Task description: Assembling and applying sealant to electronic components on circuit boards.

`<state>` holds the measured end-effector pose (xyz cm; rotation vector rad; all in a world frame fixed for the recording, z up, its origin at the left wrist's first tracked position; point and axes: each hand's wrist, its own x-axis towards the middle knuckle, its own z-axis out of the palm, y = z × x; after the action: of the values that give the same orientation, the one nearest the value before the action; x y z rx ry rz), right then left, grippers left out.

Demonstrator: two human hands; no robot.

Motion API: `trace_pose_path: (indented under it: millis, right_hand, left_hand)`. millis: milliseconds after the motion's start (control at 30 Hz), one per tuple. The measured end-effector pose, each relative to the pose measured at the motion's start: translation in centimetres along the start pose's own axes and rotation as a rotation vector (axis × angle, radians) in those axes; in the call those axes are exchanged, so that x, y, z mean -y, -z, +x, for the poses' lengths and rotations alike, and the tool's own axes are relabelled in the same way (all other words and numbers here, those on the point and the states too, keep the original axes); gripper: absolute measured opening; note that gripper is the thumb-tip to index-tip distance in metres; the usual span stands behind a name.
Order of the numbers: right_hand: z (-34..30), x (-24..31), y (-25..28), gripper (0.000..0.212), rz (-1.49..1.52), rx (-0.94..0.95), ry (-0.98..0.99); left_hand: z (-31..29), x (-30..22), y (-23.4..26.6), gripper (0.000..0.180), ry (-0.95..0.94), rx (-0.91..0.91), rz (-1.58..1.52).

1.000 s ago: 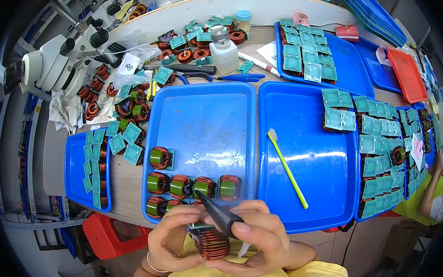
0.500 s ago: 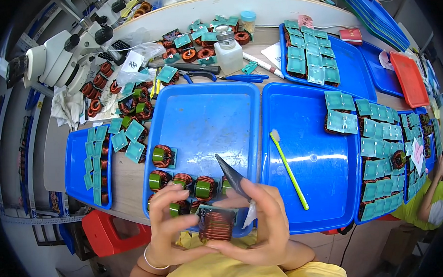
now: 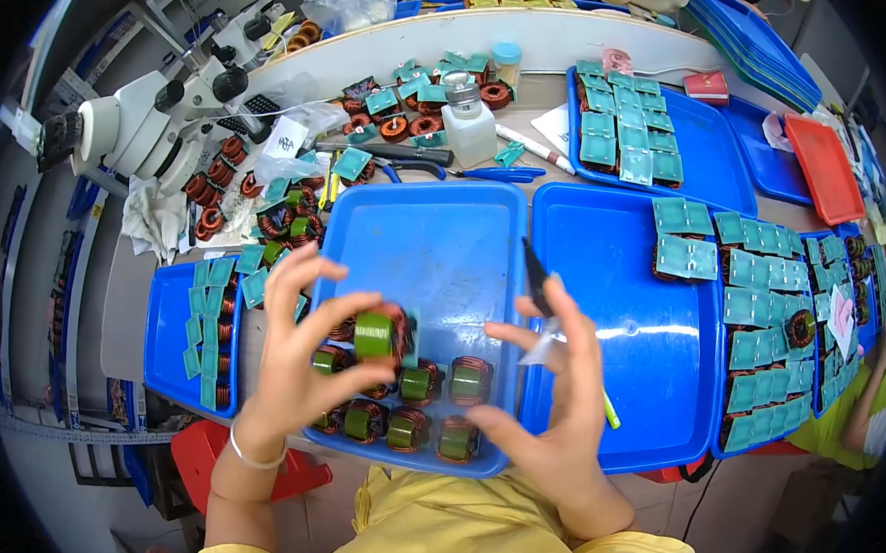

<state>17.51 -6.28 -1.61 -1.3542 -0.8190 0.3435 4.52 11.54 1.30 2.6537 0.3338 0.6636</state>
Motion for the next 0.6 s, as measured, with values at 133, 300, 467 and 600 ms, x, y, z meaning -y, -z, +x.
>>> trace_pose_path:
  millis: [133,300,467,600]
  right_hand:
    - [-0.2,0.1,0.8,0.083,0.059,-0.118,-0.005]
    - [-0.5,-0.2,0.8,0.075,0.027,-0.093,-0.044]
    - [-0.5,-0.6,0.8,0.073,0.030,-0.095,-0.056]
    - [-0.5,-0.5,0.6,0.076,0.080,-0.087,-0.157]
  left_hand:
    - [0.7,3.8,-2.7,0.053,0.055,0.035,0.102]
    - [-0.8,5.5,-4.3,0.051,0.167,0.098,0.133]
    - [-1.2,5.4,-3.8,0.049,0.157,0.186,0.125]
    - [-1.8,5.4,-2.7,0.053,0.137,0.228,0.168]
